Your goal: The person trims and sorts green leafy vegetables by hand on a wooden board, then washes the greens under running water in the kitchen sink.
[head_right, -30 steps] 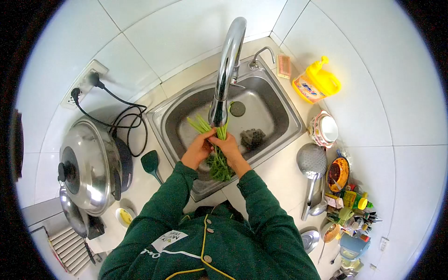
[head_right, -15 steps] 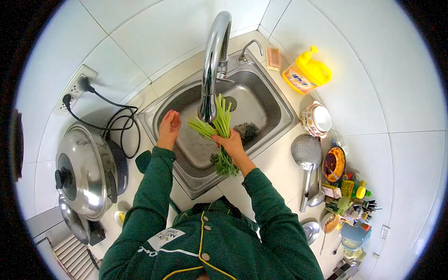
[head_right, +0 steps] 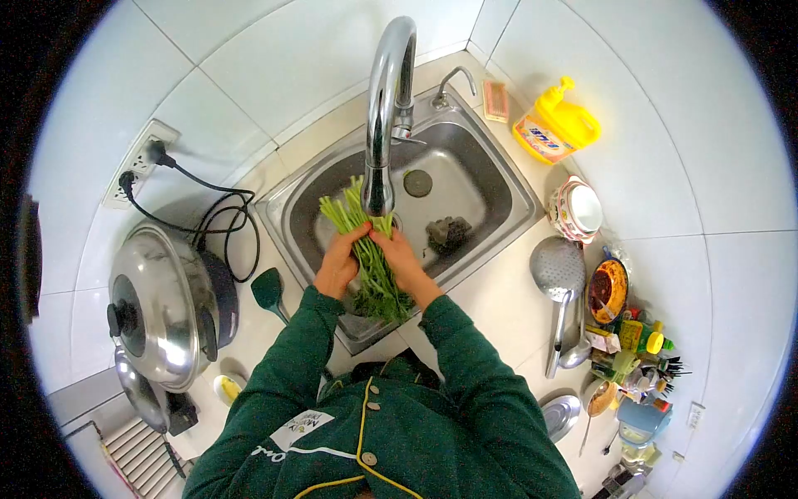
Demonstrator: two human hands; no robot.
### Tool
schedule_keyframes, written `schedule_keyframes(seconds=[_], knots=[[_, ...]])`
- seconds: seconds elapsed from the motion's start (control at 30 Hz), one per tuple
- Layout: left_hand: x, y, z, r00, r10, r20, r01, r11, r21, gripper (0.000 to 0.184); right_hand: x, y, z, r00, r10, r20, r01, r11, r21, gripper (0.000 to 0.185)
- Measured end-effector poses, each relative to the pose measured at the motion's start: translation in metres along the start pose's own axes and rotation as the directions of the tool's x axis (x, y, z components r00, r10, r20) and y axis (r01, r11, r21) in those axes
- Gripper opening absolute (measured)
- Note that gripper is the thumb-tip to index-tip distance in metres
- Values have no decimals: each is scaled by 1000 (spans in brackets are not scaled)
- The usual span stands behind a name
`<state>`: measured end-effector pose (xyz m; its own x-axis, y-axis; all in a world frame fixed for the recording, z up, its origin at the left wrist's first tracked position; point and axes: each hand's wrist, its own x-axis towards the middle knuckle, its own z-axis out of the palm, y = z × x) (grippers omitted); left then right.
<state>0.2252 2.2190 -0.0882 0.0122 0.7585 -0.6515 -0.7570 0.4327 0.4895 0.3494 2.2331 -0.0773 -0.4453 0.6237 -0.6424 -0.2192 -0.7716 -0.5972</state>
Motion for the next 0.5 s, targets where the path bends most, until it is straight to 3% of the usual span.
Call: schedule_keyframes(seconds=[0.07, 0.13, 0.2, 0.27, 0.33, 0.4, 0.5], knots=[[-2, -1, 6, 985, 147, -91, -146, 989, 19, 18, 13, 13, 0, 914, -395, -91, 328, 852, -407, 28], [-6, -2, 11, 975, 181, -126, -179, 984, 26, 19, 22, 20, -6, 920, -378, -104, 284, 826, -487, 26], [-3, -4, 9, 965, 211, -156, -209, 977, 33, 20, 22, 15, -5, 928, -343, -147, 237, 846, -478, 28], [4, -5, 4, 996, 60, -67, -69, 989, -131, 22, 11, 7, 2, 939, -331, -96, 261, 866, -427, 30], [-3, 3, 4, 1000, -7, 12, 8, 996, -94, 23, 2, -2, 7, 947, -320, -37, 284, 882, -377, 31], [-7, 11, 8, 994, -74, 86, 78, 996, -49, 24, -1, -7, 5, 999, -45, 30, 48, 996, -82, 32], [-6, 12, 10, 985, 2, 171, -4, 1000, 16, 23, -2, -8, 4, 999, 3, 51, -4, 1000, 21, 31]])
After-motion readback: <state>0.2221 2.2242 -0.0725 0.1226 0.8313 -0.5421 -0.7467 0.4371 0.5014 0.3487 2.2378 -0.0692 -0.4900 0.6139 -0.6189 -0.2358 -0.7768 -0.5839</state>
